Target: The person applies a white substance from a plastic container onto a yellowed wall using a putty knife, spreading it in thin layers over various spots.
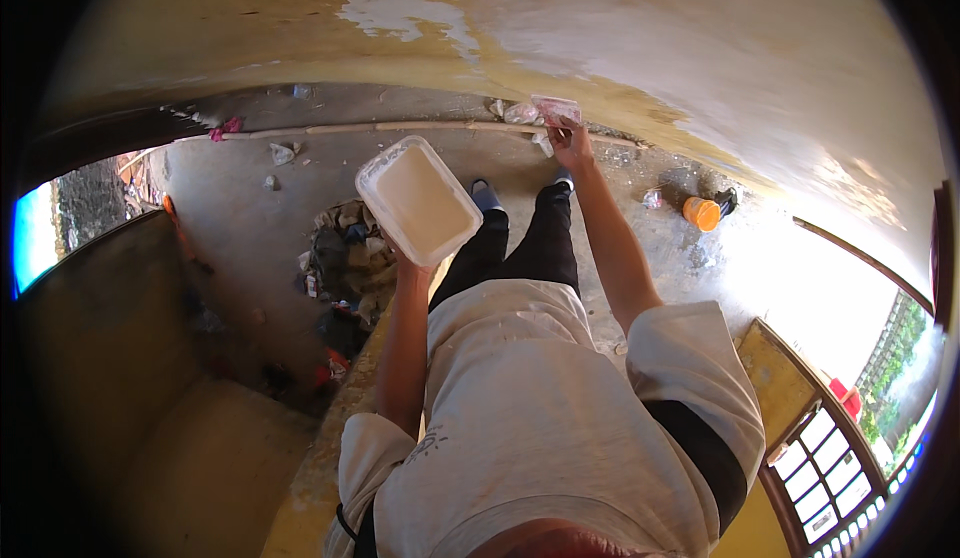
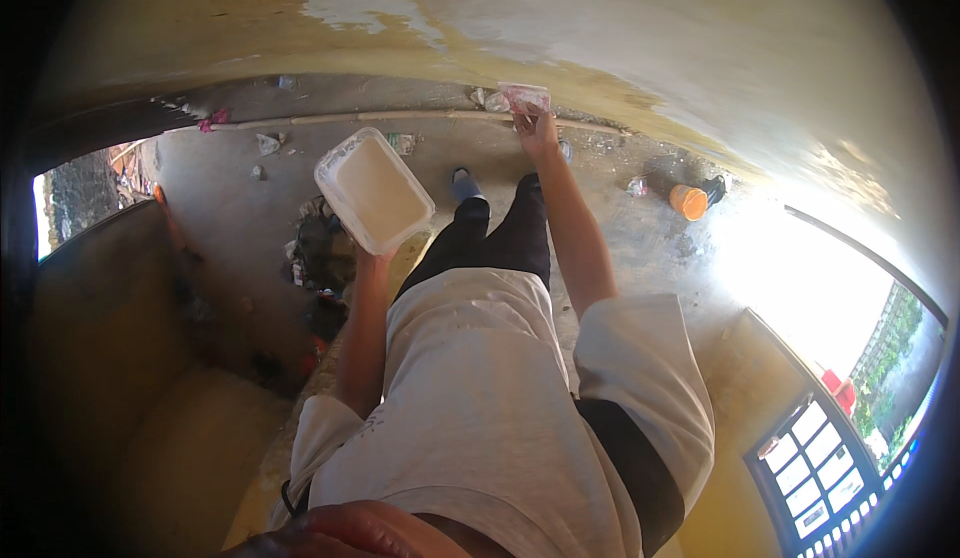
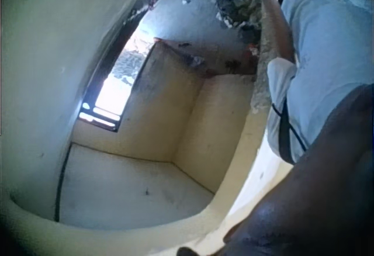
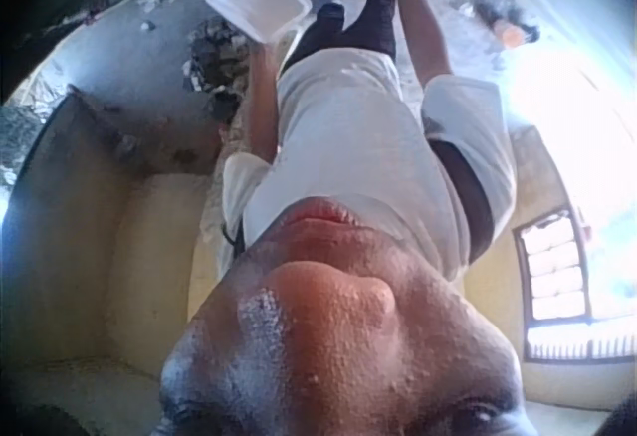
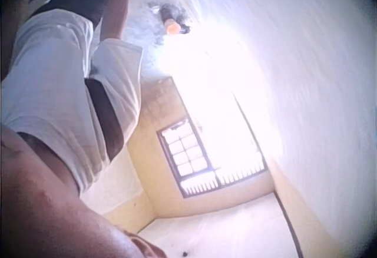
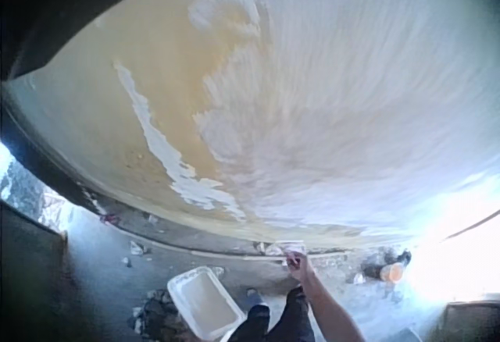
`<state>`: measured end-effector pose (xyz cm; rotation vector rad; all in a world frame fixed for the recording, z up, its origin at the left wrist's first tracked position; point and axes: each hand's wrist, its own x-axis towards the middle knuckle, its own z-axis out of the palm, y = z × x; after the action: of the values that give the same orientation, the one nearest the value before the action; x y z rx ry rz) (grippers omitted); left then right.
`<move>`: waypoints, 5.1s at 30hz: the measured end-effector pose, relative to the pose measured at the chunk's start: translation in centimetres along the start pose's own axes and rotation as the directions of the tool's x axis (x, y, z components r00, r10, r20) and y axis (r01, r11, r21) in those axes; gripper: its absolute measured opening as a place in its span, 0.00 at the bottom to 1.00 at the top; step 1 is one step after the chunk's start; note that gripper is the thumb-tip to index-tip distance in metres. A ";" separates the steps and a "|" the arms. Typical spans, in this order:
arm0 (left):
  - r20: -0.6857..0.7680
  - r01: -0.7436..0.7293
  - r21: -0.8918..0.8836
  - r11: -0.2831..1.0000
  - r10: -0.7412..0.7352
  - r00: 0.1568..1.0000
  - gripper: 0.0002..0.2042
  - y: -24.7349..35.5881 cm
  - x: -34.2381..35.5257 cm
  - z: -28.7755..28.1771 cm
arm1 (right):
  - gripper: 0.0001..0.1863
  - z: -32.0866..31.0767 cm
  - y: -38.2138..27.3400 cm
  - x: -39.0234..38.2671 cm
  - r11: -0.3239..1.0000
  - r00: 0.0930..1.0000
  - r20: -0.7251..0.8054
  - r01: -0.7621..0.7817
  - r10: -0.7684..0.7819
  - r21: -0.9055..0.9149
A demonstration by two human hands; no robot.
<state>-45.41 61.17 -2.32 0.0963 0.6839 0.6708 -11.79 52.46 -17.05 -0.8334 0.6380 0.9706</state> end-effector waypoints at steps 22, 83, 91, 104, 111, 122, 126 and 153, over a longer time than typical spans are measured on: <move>0.107 -0.003 0.055 0.998 -0.003 0.994 0.35 -0.1 2.4 1.1 | 0.09 7.6 -7.7 -8.2 0.953 0.988 0.108 0.071 -0.107 0.294; 0.100 0.010 -0.005 1.000 -0.010 0.995 0.35 1.9 1.1 -0.1 | 0.12 11.7 -4.2 -10.6 0.925 0.960 0.252 0.017 -0.121 0.380; 0.080 0.042 0.001 0.999 -0.042 0.996 0.34 0.5 1.6 0.0 | 0.06 2.3 -1.1 -5.7 0.974 0.979 0.188 0.030 -0.074 0.226; -0.058 -0.026 0.052 0.998 0.029 0.998 0.33 2.1 -1.1 -1.9 | 0.13 7.9 3.9 6.8 0.956 0.996 0.079 -0.063 0.042 0.287; 0.010 -0.004 0.049 0.999 0.004 1.000 0.33 2.1 0.3 0.2 | 0.14 7.1 -6.8 -0.1 0.894 0.962 0.254 -0.030 -0.095 0.447; 0.082 0.042 0.018 0.999 -0.044 0.996 0.32 0.9 1.9 1.2 | 0.07 -1.0 -9.3 -9.7 0.942 0.935 0.204 0.243 -0.292 0.233; 0.006 0.019 0.038 0.999 -0.020 1.000 0.31 1.3 0.9 -0.2 | 0.04 0.8 -1.0 -5.0 0.986 0.992 0.108 0.050 -0.068 0.162; 0.175 0.175 0.166 0.970 -0.203 0.963 0.33 -2.8 4.5 7.1 | 0.12 -7.3 -19.7 -14.1 0.772 0.790 0.067 0.573 -0.610 0.277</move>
<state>-36.96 62.56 -0.11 0.2282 0.5496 0.4187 -1.02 33.88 -3.78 -0.6678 0.3094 0.3557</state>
